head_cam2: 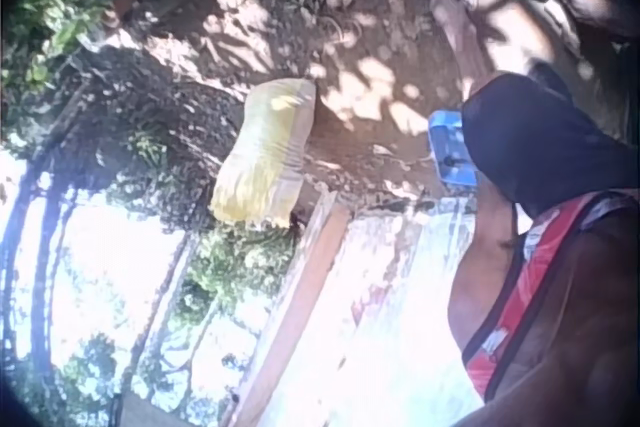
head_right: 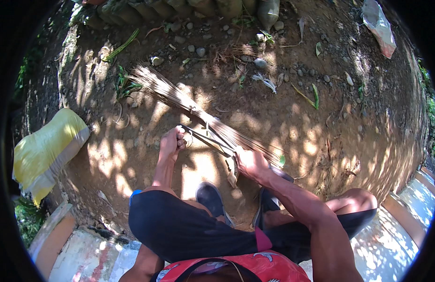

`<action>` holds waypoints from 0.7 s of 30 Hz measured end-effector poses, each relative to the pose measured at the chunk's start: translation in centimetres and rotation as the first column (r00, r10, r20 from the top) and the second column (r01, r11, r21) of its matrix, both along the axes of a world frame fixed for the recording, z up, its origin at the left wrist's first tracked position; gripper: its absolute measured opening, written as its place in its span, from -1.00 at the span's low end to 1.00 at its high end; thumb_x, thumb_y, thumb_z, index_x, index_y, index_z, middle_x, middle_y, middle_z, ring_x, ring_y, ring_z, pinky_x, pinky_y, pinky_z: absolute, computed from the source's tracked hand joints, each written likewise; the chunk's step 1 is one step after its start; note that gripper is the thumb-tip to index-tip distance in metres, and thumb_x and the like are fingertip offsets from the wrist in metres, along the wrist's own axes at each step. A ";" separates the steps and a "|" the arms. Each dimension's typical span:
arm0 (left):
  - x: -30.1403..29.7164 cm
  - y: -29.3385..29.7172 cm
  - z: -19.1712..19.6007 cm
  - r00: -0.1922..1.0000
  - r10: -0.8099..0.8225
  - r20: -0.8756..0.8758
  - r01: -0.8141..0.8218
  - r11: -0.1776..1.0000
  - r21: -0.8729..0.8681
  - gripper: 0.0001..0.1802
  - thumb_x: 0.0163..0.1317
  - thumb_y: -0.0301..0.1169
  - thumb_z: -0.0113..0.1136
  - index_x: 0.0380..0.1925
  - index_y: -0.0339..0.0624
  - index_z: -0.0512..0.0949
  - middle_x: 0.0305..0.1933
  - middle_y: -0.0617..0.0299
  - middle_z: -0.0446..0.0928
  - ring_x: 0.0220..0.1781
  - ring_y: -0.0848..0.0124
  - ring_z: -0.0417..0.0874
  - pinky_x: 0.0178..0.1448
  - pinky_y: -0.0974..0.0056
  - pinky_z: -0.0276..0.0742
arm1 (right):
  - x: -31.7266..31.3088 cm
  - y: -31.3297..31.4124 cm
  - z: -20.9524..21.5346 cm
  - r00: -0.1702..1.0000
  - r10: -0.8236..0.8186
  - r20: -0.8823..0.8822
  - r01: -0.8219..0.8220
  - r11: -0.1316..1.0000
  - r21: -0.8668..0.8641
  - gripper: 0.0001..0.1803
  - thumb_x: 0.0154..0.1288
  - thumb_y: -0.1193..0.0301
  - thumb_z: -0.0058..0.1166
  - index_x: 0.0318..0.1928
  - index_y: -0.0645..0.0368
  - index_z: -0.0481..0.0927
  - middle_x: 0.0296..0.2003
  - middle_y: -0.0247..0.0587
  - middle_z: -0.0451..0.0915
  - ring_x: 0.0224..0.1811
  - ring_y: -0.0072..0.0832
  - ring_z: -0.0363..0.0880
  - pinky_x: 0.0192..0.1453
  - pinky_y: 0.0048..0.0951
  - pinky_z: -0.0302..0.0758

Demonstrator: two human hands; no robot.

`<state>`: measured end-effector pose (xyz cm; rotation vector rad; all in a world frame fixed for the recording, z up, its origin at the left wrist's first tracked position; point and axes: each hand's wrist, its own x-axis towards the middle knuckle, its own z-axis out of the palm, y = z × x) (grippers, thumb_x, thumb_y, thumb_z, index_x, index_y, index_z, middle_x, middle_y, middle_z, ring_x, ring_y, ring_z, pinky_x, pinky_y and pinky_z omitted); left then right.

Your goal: The person walks through a garden area carrying a handmade broom, then sits on a small stool. They use a machete to cut the old binding on the broom, remove it, and re-tie the broom with a new white string.

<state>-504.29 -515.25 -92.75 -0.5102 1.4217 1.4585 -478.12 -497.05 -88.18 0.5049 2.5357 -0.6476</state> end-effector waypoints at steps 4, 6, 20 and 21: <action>-1.5 -2.2 0.1 0.969 -0.204 -0.135 0.189 0.975 -0.119 -0.74 0.55 -0.24 0.10 -0.23 -0.19 0.60 -0.50 0.43 0.45 -0.60 0.62 0.37 -0.54 0.42 0.28 | 0.6 0.5 3.1 0.971 -0.226 -0.076 0.216 0.968 -0.125 -0.74 0.56 0.22 -0.03 -0.20 0.15 0.45 -0.58 0.02 0.50 -0.56 0.05 0.56 -0.53 0.00 0.40; -1.0 -2.7 -0.4 0.931 -0.226 -0.286 0.188 0.970 -0.155 -0.72 0.54 -0.25 0.13 -0.09 -0.26 0.61 -0.43 0.36 0.50 -0.53 0.57 0.45 -0.49 0.40 0.37 | -1.1 1.9 3.9 0.908 -0.405 -0.109 0.395 0.913 -0.100 -0.83 0.51 0.31 0.06 -0.19 0.13 0.45 -0.47 0.13 0.56 -0.45 0.13 0.60 -0.43 0.06 0.41; 1.5 3.3 -1.5 0.971 -0.178 -0.157 0.169 0.983 -0.067 -0.61 0.57 -0.30 -0.01 0.24 -0.31 0.46 -0.01 0.16 0.65 -0.10 0.39 0.71 -0.12 0.29 0.65 | -2.1 7.8 -0.3 0.899 -0.236 -0.369 0.324 0.925 0.198 -0.33 0.33 0.16 0.27 0.30 0.31 0.44 0.18 0.11 0.52 0.23 0.03 0.50 0.31 -0.01 0.42; 2.0 3.3 -1.9 0.978 -0.172 -0.120 0.173 0.985 -0.007 -0.56 0.57 -0.29 -0.01 0.30 -0.33 0.41 0.11 0.08 0.61 0.01 0.32 0.70 -0.03 0.25 0.66 | -2.9 5.8 0.0 0.916 -0.194 -0.350 0.251 0.960 0.124 -0.31 0.33 0.13 0.27 0.32 0.31 0.43 0.18 0.11 0.53 0.22 0.03 0.51 0.30 -0.03 0.43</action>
